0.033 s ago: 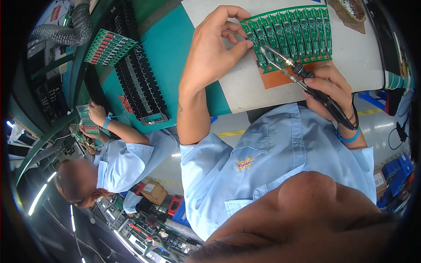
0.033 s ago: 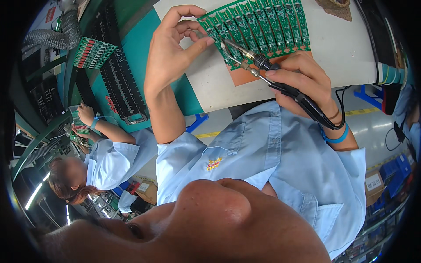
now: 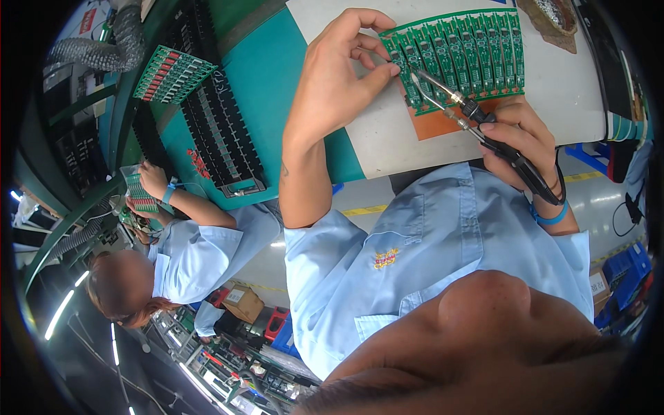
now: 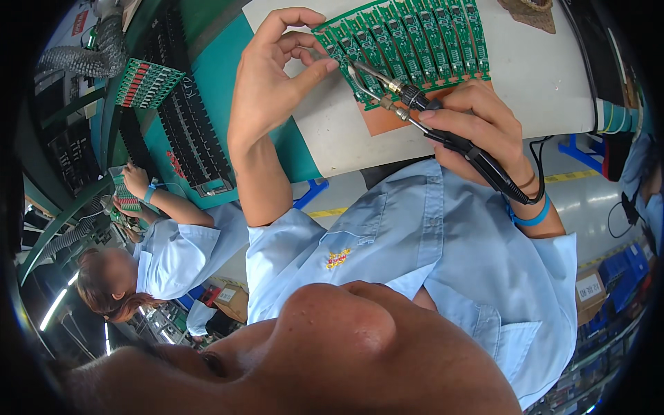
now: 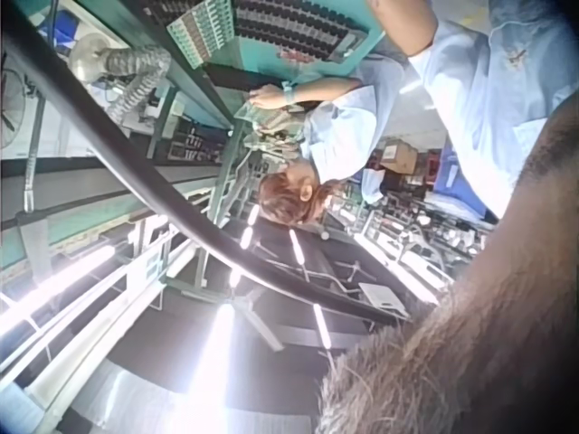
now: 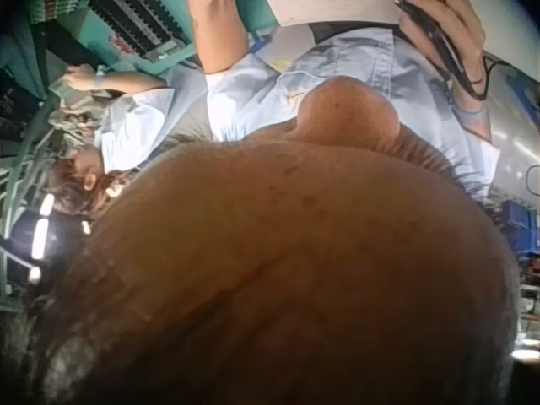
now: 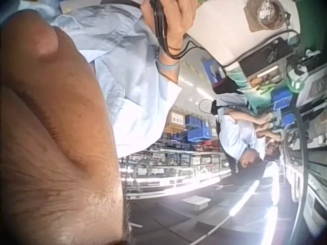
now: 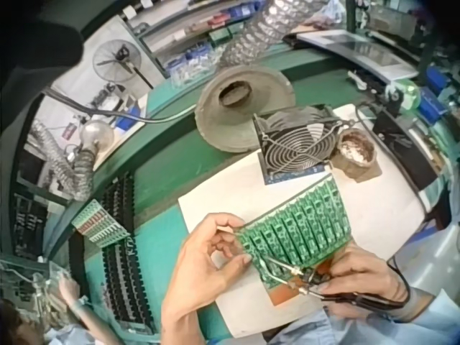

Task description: Soldering electronic components onto printed circuit boards at a manufacturing station.

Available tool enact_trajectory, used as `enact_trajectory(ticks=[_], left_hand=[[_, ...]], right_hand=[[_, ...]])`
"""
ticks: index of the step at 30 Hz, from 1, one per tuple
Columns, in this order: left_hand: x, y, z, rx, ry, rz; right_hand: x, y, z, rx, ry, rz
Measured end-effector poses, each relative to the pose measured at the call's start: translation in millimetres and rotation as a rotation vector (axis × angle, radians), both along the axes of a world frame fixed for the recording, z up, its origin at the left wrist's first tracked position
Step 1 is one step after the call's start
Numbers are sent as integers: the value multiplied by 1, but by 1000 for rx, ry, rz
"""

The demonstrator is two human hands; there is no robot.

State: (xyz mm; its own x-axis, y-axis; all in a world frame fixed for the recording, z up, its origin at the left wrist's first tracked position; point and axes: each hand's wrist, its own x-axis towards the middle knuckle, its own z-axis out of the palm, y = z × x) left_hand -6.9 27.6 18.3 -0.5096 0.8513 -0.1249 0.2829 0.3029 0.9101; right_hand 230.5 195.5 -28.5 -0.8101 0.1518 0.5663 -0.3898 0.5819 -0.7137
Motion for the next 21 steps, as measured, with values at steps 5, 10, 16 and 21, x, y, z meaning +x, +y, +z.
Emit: enact_trajectory(ticks=[5,10,16,21], left_hand=[[1,0,0,-18,-16,5],[1,0,1,-36,-34,12],[2,0,0,-29,-46,16],[2,1,2,-34,-53,13]], right_hand=[[-2,2,0,26,11,4],[-3,4,0,29,-9,6],[-3,4,1,22,-14,13],[-3,6,3,30,-35,20]])
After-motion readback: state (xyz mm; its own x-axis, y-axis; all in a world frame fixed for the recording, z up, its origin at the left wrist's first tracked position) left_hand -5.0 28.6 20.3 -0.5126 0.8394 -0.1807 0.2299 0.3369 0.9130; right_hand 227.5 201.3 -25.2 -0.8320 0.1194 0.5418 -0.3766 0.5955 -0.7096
